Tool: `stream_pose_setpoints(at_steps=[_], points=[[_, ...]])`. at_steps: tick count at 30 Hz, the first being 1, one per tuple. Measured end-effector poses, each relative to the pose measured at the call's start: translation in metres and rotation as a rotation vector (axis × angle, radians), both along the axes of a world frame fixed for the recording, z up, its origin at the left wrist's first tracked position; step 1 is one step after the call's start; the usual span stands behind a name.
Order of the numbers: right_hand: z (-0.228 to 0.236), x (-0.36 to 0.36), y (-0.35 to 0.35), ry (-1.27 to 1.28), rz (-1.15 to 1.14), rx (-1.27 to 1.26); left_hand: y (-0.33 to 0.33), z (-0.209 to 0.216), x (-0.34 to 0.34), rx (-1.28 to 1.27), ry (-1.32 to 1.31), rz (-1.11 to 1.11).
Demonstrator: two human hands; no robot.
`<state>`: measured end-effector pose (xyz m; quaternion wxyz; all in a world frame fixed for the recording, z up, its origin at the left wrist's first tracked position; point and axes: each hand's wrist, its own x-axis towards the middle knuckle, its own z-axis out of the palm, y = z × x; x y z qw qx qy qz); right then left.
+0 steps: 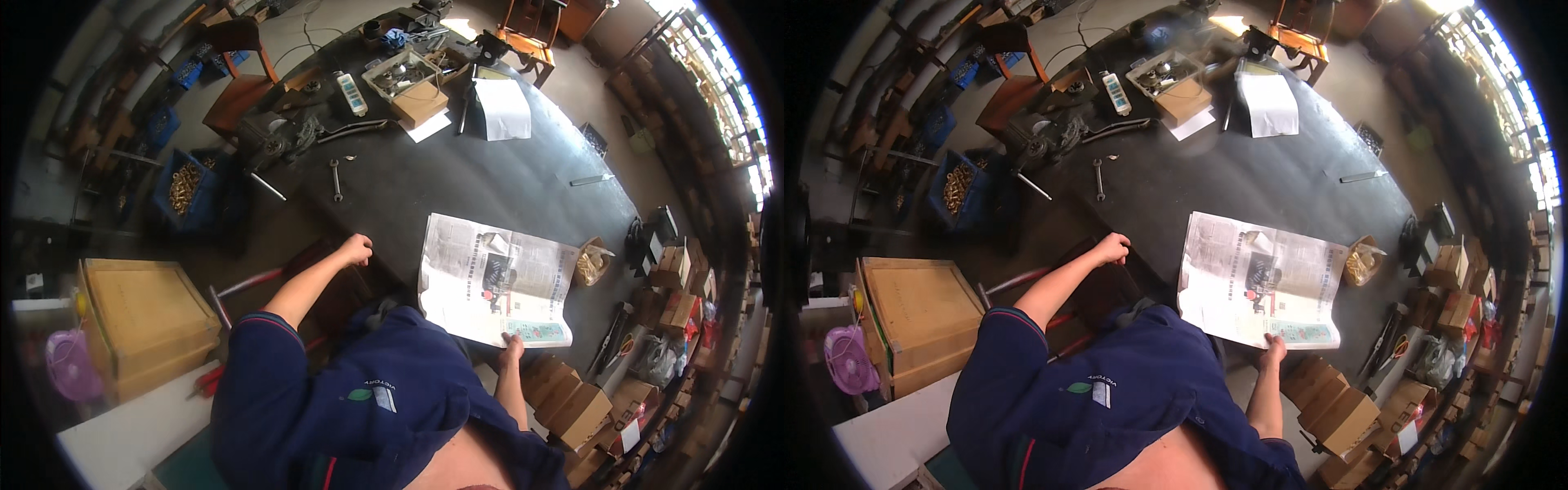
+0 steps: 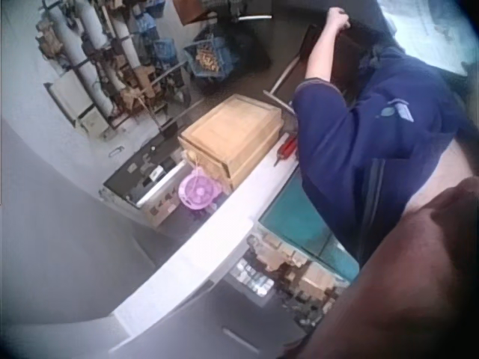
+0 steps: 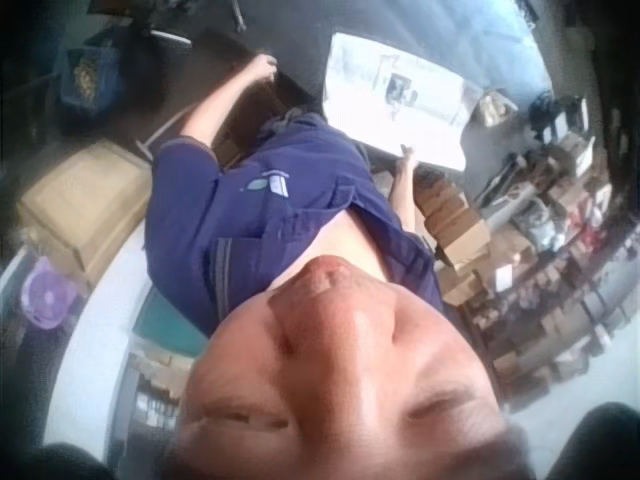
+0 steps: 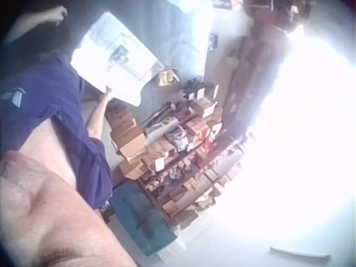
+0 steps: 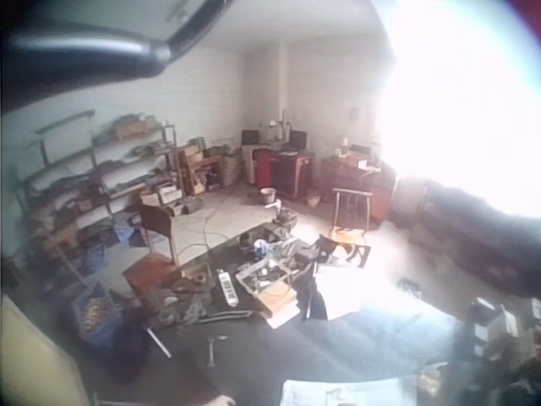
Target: The person organizes items in a cluttered workshop by handling cardboard boxes, papers, and small metal parts. They move items on a workbench, open a cabinet, and sort through various components.
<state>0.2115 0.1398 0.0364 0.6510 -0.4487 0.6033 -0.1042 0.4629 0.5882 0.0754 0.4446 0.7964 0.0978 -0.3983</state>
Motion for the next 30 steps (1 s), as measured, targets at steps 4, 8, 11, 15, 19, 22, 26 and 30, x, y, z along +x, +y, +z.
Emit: stream_pose_setpoints(at_steps=[4, 8, 11, 15, 19, 22, 26, 30], points=[[0.033, 0.011, 0.008, 0.071, 0.012, -0.078, 0.035, 0.003, 0.030, 0.051, -0.118, -0.029], [0.002, 0.002, -0.014, 0.103, 0.123, -0.050, 0.067, 0.021, 0.099, 0.290, -0.532, -0.195], [-0.007, 0.009, -0.012, 0.127, 0.087, -0.087, 0.080, 0.051, 0.162, 0.462, -0.689, -0.242], [-0.007, 0.021, -0.004, 0.185, 0.024, -0.033, 0.092, 0.045, 0.236, 0.547, -0.734, -0.146], [0.015, 0.041, 0.035, 0.329, 0.035, -0.042, 0.097, -0.005, 0.294, 0.594, -0.735, -0.034], [0.051, 0.067, 0.066, 0.454, 0.013, -0.001, 0.097, -0.041, 0.325, 0.594, -0.693, 0.033], [0.055, 0.080, 0.084, 0.545, 0.040, 0.023, 0.103, -0.081, 0.367, 0.539, -0.776, 0.227], [0.069, 0.101, 0.101, 0.636, 0.084, 0.040, 0.094, -0.114, 0.423, 0.512, -0.551, 0.719]])
